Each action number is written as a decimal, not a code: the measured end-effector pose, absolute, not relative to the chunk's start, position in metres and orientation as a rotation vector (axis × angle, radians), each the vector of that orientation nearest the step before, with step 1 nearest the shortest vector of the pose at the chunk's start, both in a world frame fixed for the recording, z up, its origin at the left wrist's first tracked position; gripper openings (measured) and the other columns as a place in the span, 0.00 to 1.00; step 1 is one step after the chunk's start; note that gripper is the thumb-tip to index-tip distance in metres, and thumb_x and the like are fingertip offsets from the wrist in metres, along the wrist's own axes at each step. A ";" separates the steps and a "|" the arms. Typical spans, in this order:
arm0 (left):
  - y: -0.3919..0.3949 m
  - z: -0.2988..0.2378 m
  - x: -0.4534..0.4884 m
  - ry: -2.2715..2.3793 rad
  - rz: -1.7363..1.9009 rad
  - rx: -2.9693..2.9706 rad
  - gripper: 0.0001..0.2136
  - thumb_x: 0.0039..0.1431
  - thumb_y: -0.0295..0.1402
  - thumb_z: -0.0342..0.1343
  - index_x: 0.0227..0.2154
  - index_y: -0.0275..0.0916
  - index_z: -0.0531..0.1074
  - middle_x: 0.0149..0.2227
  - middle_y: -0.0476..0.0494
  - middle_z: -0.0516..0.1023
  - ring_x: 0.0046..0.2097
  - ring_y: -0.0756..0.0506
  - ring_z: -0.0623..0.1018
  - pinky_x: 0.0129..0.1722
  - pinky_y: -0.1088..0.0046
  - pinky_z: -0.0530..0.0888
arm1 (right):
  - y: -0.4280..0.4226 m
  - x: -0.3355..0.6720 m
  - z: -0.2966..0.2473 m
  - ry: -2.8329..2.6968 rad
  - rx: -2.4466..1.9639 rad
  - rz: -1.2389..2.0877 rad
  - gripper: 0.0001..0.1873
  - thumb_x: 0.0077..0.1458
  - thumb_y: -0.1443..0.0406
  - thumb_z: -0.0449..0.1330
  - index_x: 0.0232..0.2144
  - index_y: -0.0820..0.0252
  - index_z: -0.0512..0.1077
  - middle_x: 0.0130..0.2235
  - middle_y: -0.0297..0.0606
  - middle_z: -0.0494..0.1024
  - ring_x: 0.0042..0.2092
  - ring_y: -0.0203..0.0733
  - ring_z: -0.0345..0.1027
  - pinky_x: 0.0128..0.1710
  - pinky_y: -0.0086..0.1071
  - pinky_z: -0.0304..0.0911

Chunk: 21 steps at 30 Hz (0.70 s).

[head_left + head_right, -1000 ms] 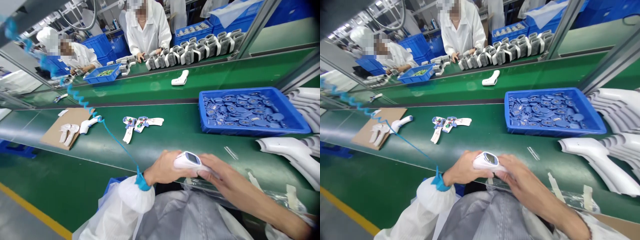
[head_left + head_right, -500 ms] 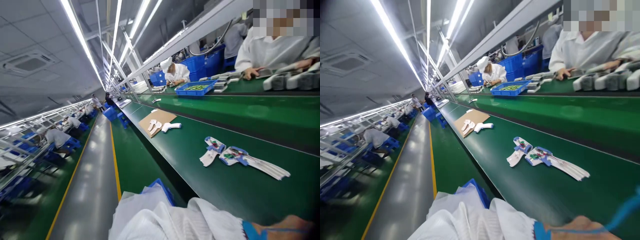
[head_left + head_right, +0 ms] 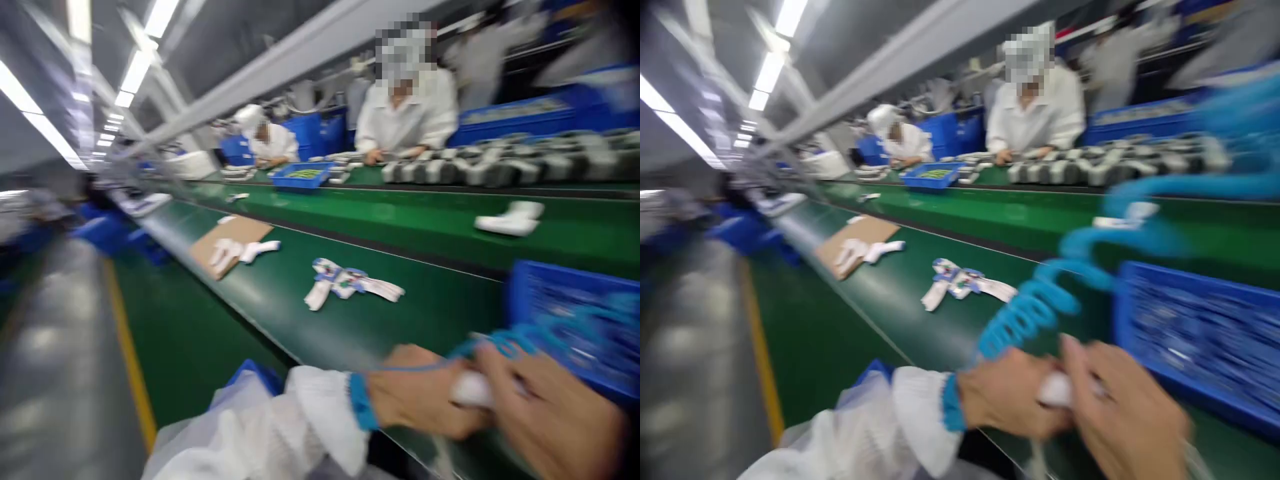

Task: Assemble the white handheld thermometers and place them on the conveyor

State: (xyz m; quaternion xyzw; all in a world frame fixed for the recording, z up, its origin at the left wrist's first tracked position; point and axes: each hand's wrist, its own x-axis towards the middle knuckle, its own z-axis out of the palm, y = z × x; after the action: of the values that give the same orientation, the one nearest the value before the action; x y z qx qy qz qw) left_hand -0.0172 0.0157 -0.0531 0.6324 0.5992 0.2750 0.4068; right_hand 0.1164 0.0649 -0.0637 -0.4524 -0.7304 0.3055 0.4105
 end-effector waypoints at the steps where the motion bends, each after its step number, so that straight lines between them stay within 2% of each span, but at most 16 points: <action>1: 0.017 -0.050 -0.020 1.443 0.548 1.694 0.15 0.57 0.50 0.66 0.39 0.45 0.79 0.36 0.40 0.82 0.41 0.36 0.81 0.41 0.62 0.75 | 0.063 0.141 -0.056 -1.868 -1.229 0.685 0.25 0.65 0.44 0.55 0.28 0.54 0.77 0.32 0.38 0.79 0.32 0.42 0.70 0.32 0.34 0.71; 3: 0.023 -0.046 -0.036 1.498 0.453 1.772 0.19 0.60 0.52 0.62 0.42 0.41 0.78 0.38 0.39 0.82 0.43 0.34 0.81 0.43 0.59 0.74 | 0.068 0.180 -0.042 -1.938 -1.399 0.554 0.26 0.66 0.44 0.53 0.28 0.53 0.77 0.32 0.37 0.80 0.32 0.44 0.73 0.33 0.35 0.69; 5: 0.031 -0.043 -0.054 1.501 0.497 1.859 0.15 0.62 0.42 0.63 0.49 0.42 0.75 0.47 0.42 0.81 0.48 0.37 0.80 0.50 0.60 0.73 | 0.089 0.212 -0.037 -1.985 -1.550 0.421 0.23 0.68 0.48 0.52 0.34 0.54 0.79 0.36 0.38 0.82 0.35 0.46 0.76 0.36 0.37 0.70; 8: 0.037 -0.041 -0.060 1.559 0.448 2.141 0.21 0.62 0.31 0.63 0.57 0.40 0.68 0.55 0.40 0.77 0.54 0.37 0.76 0.55 0.59 0.70 | 0.138 0.241 -0.044 -2.115 -1.659 0.226 0.17 0.65 0.59 0.53 0.42 0.59 0.80 0.43 0.44 0.84 0.42 0.50 0.79 0.46 0.42 0.71; 11: 0.043 -0.040 -0.042 1.553 0.140 2.474 0.14 0.64 0.33 0.62 0.51 0.36 0.71 0.49 0.37 0.78 0.51 0.34 0.76 0.51 0.54 0.71 | 0.183 0.241 -0.057 -2.273 -1.639 0.234 0.14 0.60 0.68 0.57 0.43 0.62 0.81 0.45 0.47 0.84 0.47 0.51 0.78 0.50 0.41 0.69; 14: 0.048 -0.039 -0.026 1.514 0.049 2.562 0.08 0.65 0.35 0.60 0.41 0.36 0.72 0.45 0.35 0.78 0.49 0.33 0.75 0.49 0.54 0.70 | 0.203 0.232 -0.062 -2.358 -1.625 0.276 0.09 0.54 0.72 0.62 0.36 0.63 0.82 0.38 0.48 0.84 0.42 0.51 0.79 0.45 0.38 0.69; 17: 0.048 -0.035 -0.030 1.620 0.275 2.279 0.06 0.65 0.32 0.59 0.41 0.38 0.71 0.43 0.40 0.78 0.44 0.38 0.76 0.44 0.61 0.69 | 0.198 0.232 -0.055 -2.347 -1.621 0.263 0.09 0.56 0.71 0.60 0.33 0.63 0.82 0.37 0.49 0.84 0.40 0.52 0.79 0.44 0.39 0.69; 19: 0.046 -0.033 -0.037 1.646 0.501 1.979 0.08 0.65 0.32 0.58 0.46 0.39 0.69 0.41 0.44 0.78 0.40 0.42 0.75 0.41 0.65 0.68 | 0.182 0.234 -0.047 -2.288 -1.599 0.238 0.12 0.61 0.67 0.58 0.38 0.63 0.83 0.41 0.48 0.84 0.44 0.53 0.79 0.48 0.41 0.70; 21: 0.046 -0.033 -0.039 1.561 0.711 1.714 0.09 0.69 0.37 0.55 0.47 0.40 0.69 0.39 0.46 0.78 0.38 0.44 0.75 0.39 0.68 0.67 | 0.158 0.231 -0.039 -2.205 -1.561 0.225 0.16 0.65 0.61 0.57 0.44 0.60 0.83 0.44 0.44 0.85 0.44 0.51 0.80 0.50 0.41 0.71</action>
State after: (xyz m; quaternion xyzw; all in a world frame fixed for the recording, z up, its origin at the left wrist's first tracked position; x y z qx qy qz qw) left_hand -0.0394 0.0460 -0.0333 0.6619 0.6029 0.2746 0.3507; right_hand 0.2305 0.1578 -0.0392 -0.5625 -0.7947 0.0811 0.2134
